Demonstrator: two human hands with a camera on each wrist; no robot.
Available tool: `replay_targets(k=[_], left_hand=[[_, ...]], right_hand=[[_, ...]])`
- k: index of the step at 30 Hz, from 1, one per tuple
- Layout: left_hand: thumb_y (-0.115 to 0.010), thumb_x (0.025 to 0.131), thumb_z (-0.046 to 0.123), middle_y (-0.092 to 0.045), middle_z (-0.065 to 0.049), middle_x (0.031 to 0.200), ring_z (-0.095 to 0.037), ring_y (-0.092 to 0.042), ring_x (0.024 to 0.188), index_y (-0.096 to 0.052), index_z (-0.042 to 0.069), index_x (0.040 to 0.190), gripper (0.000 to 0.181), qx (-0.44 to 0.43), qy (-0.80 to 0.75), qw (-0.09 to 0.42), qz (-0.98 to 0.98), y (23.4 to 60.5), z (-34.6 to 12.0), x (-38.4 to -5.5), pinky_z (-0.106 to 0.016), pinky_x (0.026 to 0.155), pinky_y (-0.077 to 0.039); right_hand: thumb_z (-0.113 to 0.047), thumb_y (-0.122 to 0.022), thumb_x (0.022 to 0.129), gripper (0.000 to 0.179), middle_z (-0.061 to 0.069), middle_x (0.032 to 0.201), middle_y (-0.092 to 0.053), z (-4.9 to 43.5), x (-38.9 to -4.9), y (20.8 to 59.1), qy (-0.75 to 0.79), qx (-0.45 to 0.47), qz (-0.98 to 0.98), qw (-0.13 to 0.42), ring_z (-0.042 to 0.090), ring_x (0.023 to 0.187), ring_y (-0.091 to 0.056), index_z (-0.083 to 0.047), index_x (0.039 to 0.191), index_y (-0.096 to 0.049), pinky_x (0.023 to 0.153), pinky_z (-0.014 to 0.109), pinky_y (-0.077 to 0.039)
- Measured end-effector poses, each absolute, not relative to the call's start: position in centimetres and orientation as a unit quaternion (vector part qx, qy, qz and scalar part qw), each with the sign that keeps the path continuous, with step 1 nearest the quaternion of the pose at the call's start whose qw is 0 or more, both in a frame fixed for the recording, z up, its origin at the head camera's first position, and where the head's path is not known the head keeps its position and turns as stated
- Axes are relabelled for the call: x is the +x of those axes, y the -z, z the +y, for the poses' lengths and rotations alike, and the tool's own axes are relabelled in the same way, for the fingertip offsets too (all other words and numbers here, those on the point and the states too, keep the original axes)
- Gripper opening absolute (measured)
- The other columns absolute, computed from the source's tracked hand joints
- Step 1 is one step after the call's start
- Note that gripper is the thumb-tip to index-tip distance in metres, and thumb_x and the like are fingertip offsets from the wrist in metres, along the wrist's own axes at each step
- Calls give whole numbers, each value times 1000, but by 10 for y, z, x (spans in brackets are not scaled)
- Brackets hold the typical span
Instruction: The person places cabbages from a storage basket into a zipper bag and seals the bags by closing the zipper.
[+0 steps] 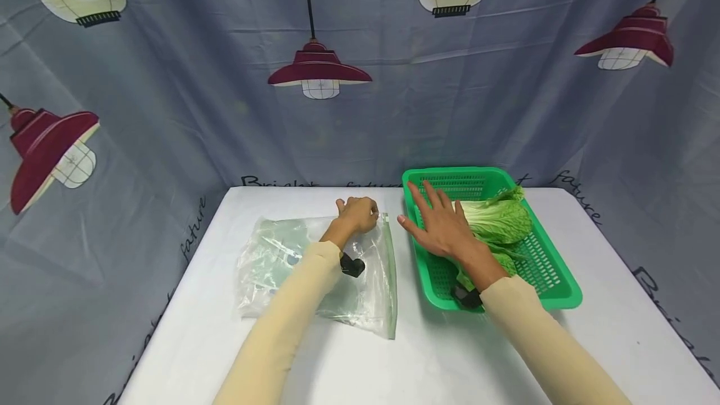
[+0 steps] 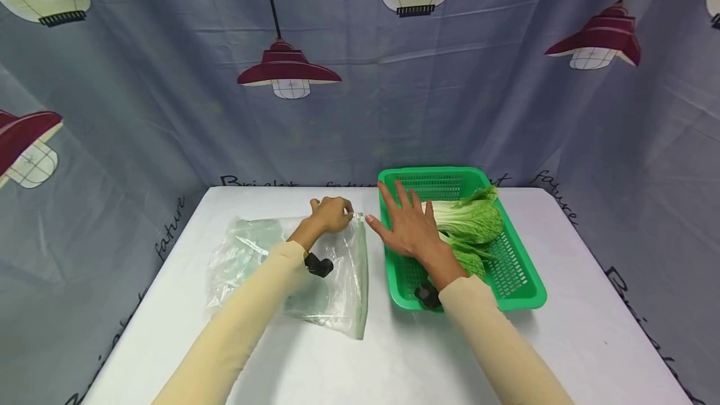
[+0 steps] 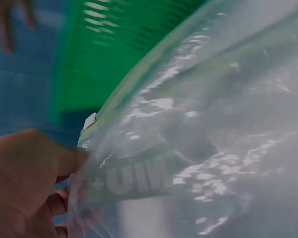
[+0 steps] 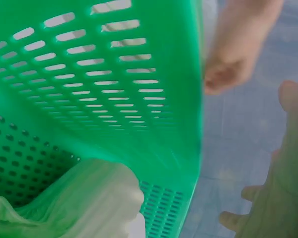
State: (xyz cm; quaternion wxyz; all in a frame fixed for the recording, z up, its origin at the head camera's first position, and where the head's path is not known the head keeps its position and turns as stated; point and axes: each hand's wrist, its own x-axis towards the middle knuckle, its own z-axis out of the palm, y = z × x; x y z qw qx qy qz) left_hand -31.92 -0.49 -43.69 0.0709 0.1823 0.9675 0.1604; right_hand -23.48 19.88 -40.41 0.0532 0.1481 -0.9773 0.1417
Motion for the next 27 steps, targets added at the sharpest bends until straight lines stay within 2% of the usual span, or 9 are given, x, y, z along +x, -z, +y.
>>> replay_targets(k=[7,9,14,18,21,27], left_hand=[[-50,103,27,-63,6,77,-17,-56,76,-69,20,100,21,231,-248,14,940,381,-19,-305,-58,96,-16],[-50,104,27,-60,8,71,-16,-53,73,-69,21,98,21,247,-256,-14,934,369,-20,-300,-57,94,-17],[-50,104,25,-61,11,75,-14,-50,80,-69,22,100,20,265,-266,-77,924,349,-20,-286,-55,97,-19],[-50,104,24,-62,11,85,-13,-50,84,-68,22,103,17,276,-287,-98,912,338,-20,-277,-54,98,-19],[-51,103,23,-62,12,88,-12,-51,85,-66,22,102,15,286,-303,-95,904,331,-19,-270,-52,97,-19],[-55,102,26,-64,14,87,-11,-54,90,-63,23,94,12,304,-328,-101,889,325,-19,-261,-51,97,-19]], right_hand=[[-58,-38,100,74,17,161,-13,188,-232,399,-202,169,-962,66,42,143,-20,-21,159,-13,104,70,-19],[-53,-38,102,70,17,161,-16,185,-231,395,-234,179,-953,71,40,144,-20,-18,159,-15,107,67,-19],[-44,-39,105,62,14,157,-28,178,-231,384,-325,200,-921,86,34,143,-27,-12,156,-25,110,58,-24],[-40,-43,105,54,14,145,-47,171,-231,379,-402,192,-888,112,32,132,-44,-9,149,-40,102,54,-37],[-34,-49,104,45,15,130,-60,166,-232,376,-433,190,-867,157,31,117,-57,-4,137,-55,91,51,-46],[-21,-60,100,26,10,106,-72,157,-235,372,-450,206,-835,241,26,101,-66,-2,113,-71,82,45,-51]])
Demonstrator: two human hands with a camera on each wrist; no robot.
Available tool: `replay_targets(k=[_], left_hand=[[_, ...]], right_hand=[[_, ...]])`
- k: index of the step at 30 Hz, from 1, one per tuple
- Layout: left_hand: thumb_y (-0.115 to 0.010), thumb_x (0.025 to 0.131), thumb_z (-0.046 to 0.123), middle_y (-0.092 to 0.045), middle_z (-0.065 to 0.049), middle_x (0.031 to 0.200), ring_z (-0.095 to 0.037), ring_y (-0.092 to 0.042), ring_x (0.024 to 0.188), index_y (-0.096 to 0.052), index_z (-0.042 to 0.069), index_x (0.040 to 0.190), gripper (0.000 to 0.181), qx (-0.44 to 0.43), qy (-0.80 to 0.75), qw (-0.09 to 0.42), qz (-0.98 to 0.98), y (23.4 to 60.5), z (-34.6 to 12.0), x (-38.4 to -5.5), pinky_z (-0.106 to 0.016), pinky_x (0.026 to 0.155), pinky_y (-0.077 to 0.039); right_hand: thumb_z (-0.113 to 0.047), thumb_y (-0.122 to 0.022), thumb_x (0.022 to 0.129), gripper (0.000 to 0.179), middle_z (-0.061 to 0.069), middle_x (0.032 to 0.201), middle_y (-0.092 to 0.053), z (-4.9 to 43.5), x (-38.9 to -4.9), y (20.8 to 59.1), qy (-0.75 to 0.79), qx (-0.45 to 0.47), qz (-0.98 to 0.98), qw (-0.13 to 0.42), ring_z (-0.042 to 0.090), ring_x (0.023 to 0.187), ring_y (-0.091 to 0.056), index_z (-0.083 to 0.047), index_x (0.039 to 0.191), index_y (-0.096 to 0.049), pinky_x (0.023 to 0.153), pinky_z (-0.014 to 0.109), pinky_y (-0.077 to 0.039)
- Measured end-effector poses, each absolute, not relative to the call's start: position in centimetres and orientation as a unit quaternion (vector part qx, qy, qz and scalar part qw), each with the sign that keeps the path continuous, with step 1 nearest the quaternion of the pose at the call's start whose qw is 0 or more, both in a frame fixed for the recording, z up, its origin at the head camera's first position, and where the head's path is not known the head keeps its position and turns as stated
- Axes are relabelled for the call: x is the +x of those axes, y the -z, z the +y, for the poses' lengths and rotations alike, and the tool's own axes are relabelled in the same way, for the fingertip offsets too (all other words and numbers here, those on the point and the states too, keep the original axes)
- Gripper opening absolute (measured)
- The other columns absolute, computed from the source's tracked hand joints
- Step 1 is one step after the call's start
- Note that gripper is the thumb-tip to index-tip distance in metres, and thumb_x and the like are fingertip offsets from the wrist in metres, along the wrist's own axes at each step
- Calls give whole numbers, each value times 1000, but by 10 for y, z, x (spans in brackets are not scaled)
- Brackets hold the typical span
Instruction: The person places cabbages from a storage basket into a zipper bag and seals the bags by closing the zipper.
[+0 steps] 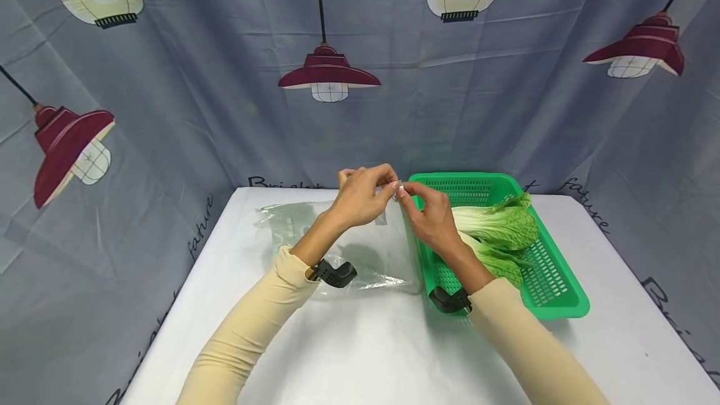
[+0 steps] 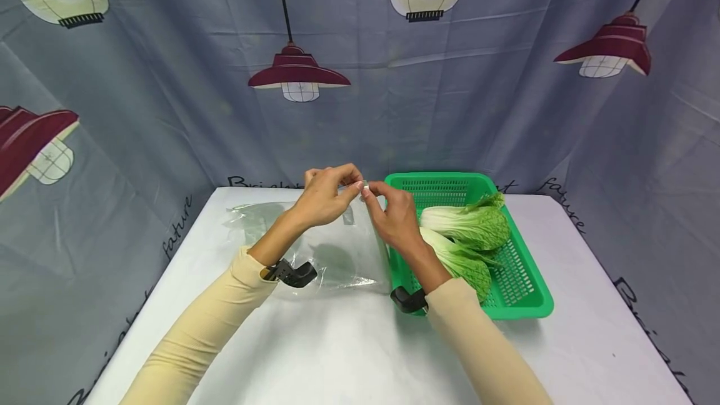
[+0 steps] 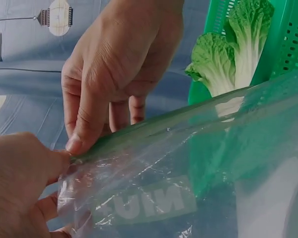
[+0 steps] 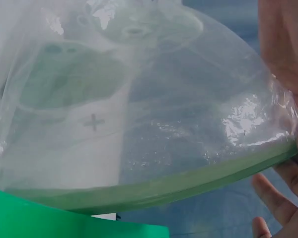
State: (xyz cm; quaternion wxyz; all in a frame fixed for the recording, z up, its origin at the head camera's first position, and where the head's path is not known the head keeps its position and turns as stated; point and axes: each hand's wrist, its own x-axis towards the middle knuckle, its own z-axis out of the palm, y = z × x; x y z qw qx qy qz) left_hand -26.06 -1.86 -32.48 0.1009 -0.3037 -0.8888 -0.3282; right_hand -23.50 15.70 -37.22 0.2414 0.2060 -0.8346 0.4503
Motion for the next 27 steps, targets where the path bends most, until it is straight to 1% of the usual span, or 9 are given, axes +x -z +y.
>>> replay_targets(k=[2,5,8,11,14,17,21,24,27], left_hand=[[-56,101,25,-64,13,85,-10,-54,88,-63,23,92,11,-308,333,110,-884,325,-19,-261,-50,97,-20],[-58,100,23,-64,10,83,-10,-52,85,-64,23,91,11,-310,342,121,-879,326,-19,-260,-49,96,-21],[-58,100,23,-64,10,83,-10,-53,86,-65,22,91,11,-311,350,128,-874,327,-20,-261,-49,95,-21],[-57,101,23,-64,9,86,-11,-54,87,-65,20,93,11,-311,357,126,-872,329,-20,-264,-48,95,-22],[-56,101,23,-64,9,87,-12,-55,90,-65,20,95,11,-304,363,124,-872,332,-21,-268,-49,95,-22],[-55,102,24,-64,9,89,-12,-55,93,-65,19,97,11,-292,366,118,-876,338,-23,-274,-49,95,-23],[-54,102,25,-64,8,95,-14,-54,96,-65,19,99,12,-279,369,107,-880,347,-25,-281,-48,93,-23],[-54,102,25,-64,6,99,-19,-53,98,-66,17,101,14,-279,381,112,-874,351,-26,-284,-49,93,-22],[-54,102,24,-63,3,101,-24,-51,101,-66,16,102,14,-281,394,137,-864,354,-24,-285,-50,92,-22]], right_hand=[[-20,-62,98,24,9,101,-73,156,-235,372,-452,211,-829,254,25,97,-67,-2,110,-72,81,45,-51],[-19,-63,97,22,8,98,-73,155,-235,372,-451,214,-825,265,24,93,-68,-3,109,-73,79,44,-52],[-19,-64,97,22,8,98,-73,155,-235,372,-454,215,-823,266,24,93,-68,-3,109,-73,79,45,-52],[-19,-63,98,24,10,100,-73,156,-235,372,-456,214,-826,254,26,95,-67,-2,111,-73,79,45,-52],[-21,-59,100,27,12,106,-72,160,-234,373,-456,206,-835,230,28,99,-67,-1,114,-71,82,47,-52],[-22,-55,102,29,12,107,-72,167,-233,377,-455,197,-845,198,27,99,-67,-2,117,-70,84,48,-51],[-22,-52,103,29,10,104,-72,176,-232,384,-448,196,-862,135,23,94,-69,-4,119,-70,82,46,-52],[-15,-54,102,26,9,106,-72,179,-230,388,-438,213,-869,88,21,90,-69,-3,119,-69,78,43,-54],[-8,-58,99,21,6,101,-72,180,-228,391,-435,225,-870,59,17,83,-68,-4,116,-70,74,39,-54]])
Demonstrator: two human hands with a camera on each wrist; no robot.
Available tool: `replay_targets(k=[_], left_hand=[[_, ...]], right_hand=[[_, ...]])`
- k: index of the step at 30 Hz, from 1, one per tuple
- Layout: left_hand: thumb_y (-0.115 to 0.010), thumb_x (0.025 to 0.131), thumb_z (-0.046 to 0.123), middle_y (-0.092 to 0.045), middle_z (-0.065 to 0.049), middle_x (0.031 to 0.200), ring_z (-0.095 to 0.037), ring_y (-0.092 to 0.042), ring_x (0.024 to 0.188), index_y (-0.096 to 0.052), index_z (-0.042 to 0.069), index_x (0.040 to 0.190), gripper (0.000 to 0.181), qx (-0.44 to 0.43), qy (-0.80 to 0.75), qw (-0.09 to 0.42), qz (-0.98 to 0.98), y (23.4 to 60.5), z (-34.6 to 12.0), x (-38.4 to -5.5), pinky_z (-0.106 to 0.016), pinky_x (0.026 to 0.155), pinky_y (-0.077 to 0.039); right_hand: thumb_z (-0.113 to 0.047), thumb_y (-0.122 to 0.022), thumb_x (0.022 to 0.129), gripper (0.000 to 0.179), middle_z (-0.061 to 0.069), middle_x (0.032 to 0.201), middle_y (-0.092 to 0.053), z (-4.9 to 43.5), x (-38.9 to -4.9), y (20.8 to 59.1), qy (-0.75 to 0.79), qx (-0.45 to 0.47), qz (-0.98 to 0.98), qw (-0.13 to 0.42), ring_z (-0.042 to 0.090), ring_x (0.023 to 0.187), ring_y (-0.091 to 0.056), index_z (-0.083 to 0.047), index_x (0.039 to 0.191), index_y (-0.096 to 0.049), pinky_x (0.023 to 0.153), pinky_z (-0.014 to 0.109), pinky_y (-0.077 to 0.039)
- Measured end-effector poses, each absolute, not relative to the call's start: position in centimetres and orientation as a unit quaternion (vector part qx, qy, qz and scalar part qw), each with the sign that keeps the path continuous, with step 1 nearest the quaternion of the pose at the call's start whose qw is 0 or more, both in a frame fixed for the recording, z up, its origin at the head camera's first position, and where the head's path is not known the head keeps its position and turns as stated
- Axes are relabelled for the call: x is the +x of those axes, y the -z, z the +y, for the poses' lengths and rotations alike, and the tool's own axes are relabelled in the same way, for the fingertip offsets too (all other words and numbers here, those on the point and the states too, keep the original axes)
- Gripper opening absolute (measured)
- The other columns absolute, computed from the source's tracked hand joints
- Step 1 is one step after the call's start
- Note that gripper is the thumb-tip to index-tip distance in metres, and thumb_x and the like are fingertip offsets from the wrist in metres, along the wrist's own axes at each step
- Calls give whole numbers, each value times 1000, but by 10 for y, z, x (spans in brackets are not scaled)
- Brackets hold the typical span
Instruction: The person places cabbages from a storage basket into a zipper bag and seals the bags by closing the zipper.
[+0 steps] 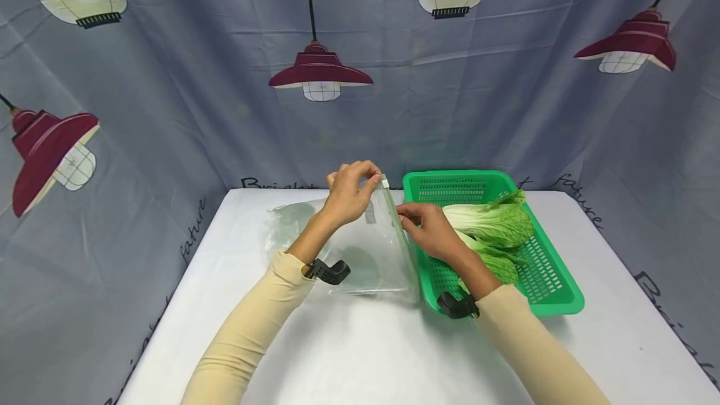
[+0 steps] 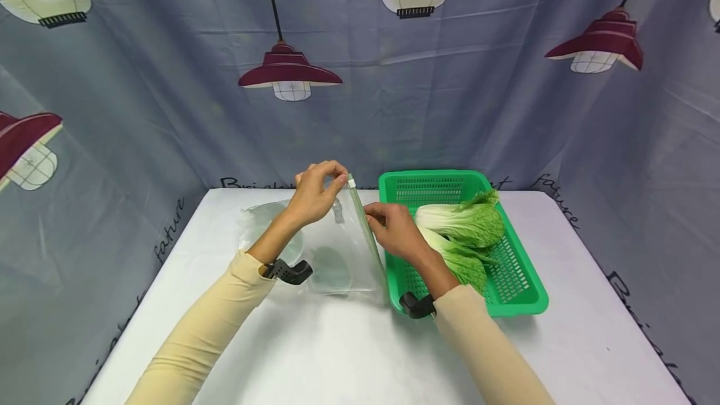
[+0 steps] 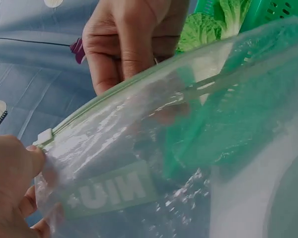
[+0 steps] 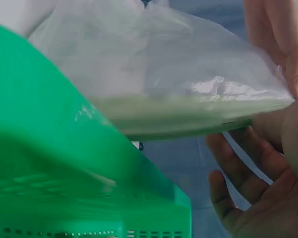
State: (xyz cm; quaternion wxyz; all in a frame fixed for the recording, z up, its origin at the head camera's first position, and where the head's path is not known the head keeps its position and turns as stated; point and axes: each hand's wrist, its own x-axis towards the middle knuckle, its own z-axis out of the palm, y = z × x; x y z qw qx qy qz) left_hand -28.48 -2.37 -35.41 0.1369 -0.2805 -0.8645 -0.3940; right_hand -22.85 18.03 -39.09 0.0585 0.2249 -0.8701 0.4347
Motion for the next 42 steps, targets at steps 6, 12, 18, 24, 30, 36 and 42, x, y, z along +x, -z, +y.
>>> replay_targets(k=[6,12,18,24,30,36,42], left_hand=[[-65,95,37,-47,-7,116,-28,-40,105,-55,15,117,33,-240,354,245,-870,369,-10,-271,-47,90,-27],[-69,86,32,-44,-5,98,-21,-45,69,-39,15,124,50,-194,350,173,-900,386,0,-245,-32,58,-40],[-59,82,13,-49,0,58,-20,-43,43,-43,18,121,43,-143,319,117,-929,379,-10,-245,-35,41,-34],[-58,80,15,-49,-1,54,-21,-45,45,-45,17,119,41,-159,307,108,-932,362,-14,-249,-35,42,-35],[-57,81,17,-51,-3,56,-21,-49,49,-48,18,115,35,-173,273,75,-944,353,-14,-249,-34,43,-37],[-59,84,18,-57,-1,67,-21,-55,60,-59,17,113,30,-180,229,27,-956,351,-18,-247,-37,54,-44],[-61,83,18,-65,-2,87,-21,-57,66,-69,14,106,24,-175,202,10,-964,341,-19,-241,-40,59,-47]], right_hand=[[-3,-62,94,15,2,88,-70,175,-227,397,-446,227,-864,59,15,71,-66,-4,104,-73,65,33,-54],[1,-63,92,18,8,82,-68,170,-226,401,-457,200,-863,81,23,60,-67,2,108,-70,52,29,-53],[-1,-70,88,27,11,83,-67,159,-224,409,-427,150,-881,139,23,58,-67,2,114,-64,51,31,-52],[7,-78,76,31,13,91,-57,141,-216,418,-238,241,-897,285,28,78,-58,0,100,-59,68,39,-50],[0,-67,88,7,11,83,-50,128,-213,426,-52,312,-873,370,29,73,-45,-2,84,-71,61,38,-39],[-6,-66,85,14,14,106,-62,120,-205,441,28,414,-859,300,32,101,-52,0,97,-70,89,41,-43],[-59,-61,87,66,14,143,-50,103,-186,458,29,379,-912,157,40,143,-24,-21,142,-54,111,61,-18]])
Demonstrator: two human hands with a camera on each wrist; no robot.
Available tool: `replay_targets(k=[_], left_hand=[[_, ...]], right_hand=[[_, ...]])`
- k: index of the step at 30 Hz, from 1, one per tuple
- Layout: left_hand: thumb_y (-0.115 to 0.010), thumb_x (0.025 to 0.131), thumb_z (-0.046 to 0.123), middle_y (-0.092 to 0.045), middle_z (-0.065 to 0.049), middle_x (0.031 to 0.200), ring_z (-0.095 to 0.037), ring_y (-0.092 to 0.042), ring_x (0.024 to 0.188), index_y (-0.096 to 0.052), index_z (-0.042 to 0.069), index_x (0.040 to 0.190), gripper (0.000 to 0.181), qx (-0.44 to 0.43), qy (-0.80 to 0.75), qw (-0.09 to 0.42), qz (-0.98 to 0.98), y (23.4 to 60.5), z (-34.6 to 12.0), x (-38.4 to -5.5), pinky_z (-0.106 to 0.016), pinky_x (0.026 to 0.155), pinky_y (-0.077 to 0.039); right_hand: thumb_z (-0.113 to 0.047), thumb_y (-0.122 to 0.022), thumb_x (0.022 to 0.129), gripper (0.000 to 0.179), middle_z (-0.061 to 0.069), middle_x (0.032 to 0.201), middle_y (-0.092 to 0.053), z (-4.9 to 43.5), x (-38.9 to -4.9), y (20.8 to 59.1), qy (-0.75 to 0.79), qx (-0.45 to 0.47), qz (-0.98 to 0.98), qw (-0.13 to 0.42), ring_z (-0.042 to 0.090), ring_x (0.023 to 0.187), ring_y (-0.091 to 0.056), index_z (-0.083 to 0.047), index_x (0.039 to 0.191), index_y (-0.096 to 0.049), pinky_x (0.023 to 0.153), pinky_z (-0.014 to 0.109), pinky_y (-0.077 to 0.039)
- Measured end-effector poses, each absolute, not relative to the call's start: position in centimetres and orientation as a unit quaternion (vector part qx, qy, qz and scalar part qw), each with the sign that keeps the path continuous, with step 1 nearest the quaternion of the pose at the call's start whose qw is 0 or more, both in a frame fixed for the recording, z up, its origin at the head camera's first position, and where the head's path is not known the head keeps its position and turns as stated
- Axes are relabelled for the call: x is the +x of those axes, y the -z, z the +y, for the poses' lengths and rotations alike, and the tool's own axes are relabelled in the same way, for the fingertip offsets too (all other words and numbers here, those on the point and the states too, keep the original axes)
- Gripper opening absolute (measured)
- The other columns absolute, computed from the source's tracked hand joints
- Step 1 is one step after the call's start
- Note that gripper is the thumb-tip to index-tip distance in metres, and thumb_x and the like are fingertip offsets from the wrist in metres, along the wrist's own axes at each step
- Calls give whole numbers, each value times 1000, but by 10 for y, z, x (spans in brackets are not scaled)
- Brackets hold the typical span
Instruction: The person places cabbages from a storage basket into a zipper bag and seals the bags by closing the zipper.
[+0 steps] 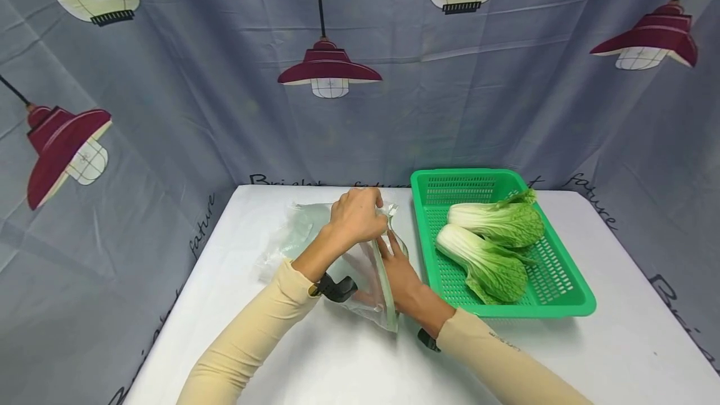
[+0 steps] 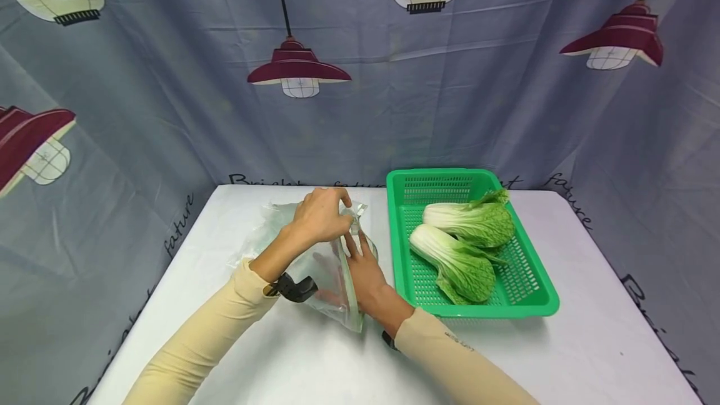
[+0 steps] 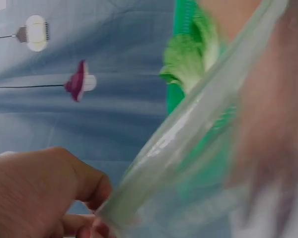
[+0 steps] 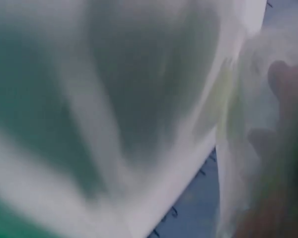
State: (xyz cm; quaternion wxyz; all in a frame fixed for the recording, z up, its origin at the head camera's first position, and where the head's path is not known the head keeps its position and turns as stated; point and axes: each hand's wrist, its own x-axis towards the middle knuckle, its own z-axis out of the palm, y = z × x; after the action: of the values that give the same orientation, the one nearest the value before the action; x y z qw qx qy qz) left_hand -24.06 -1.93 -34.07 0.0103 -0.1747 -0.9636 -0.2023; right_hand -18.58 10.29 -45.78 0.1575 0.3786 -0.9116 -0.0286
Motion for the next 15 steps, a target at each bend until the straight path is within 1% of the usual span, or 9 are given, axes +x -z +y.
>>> replay_targets(k=[1,2,5,8,9,10,12,14,15], left_hand=[[-62,82,18,-66,-3,88,-22,-57,67,-70,14,103,23,-172,197,11,-965,337,-20,-240,-40,59,-47],[-62,80,17,-66,-2,88,-22,-58,68,-71,15,97,19,-170,189,11,-967,334,-21,-240,-40,59,-47],[-64,76,14,-64,2,82,-20,-57,68,-69,18,83,10,-174,155,1,-972,324,-24,-240,-39,58,-46],[-69,74,14,-61,4,75,-19,-56,66,-66,20,75,7,-187,117,-8,-975,322,-26,-242,-38,55,-46],[-71,74,15,-61,5,75,-19,-56,66,-65,20,76,8,-190,107,-3,-976,325,-25,-242,-37,54,-45],[-73,74,17,-61,5,74,-19,-56,65,-65,20,77,9,-193,99,6,-976,329,-24,-243,-38,54,-45],[-73,73,17,-61,2,74,-22,-58,64,-64,18,82,13,-200,80,28,-976,343,-20,-243,-39,51,-45],[-73,74,21,-61,-1,73,-23,-60,62,-59,13,96,26,-203,60,31,-977,360,-15,-240,-38,49,-45],[-74,75,24,-61,-3,73,-25,-61,62,-55,11,102,36,-201,52,26,-978,368,-13,-237,-39,48,-45]], right_hand=[[-65,-57,87,70,15,145,-48,99,-183,461,19,365,-920,141,42,143,-23,-24,143,-53,110,63,-18],[-68,-56,86,72,16,146,-46,95,-180,463,7,352,-928,122,43,143,-23,-25,143,-53,109,63,-18],[-73,-53,84,79,18,151,-39,85,-175,472,-26,316,-947,56,42,144,-20,-18,140,-57,110,62,-15],[-76,-47,85,82,15,154,-34,80,-173,482,-20,291,-957,2,39,145,-17,-15,137,-60,113,58,-8],[-77,-45,86,81,15,156,-32,79,-173,486,-12,289,-957,-11,39,145,-16,-15,136,-61,113,58,-7],[-77,-43,86,84,15,156,-31,78,-173,489,-8,288,-958,-19,39,146,-16,-13,138,-58,113,58,-7],[-77,-43,87,83,14,157,-29,79,-173,495,-8,290,-956,-32,40,145,-17,-16,141,-56,112,61,-9],[-76,-45,86,85,14,157,-30,82,-173,498,-14,297,-954,-40,40,144,-20,-15,145,-51,109,65,-15],[-74,-47,87,83,13,155,-34,84,-174,498,-7,303,-952,-40,39,143,-24,-14,145,-51,108,64,-18]])
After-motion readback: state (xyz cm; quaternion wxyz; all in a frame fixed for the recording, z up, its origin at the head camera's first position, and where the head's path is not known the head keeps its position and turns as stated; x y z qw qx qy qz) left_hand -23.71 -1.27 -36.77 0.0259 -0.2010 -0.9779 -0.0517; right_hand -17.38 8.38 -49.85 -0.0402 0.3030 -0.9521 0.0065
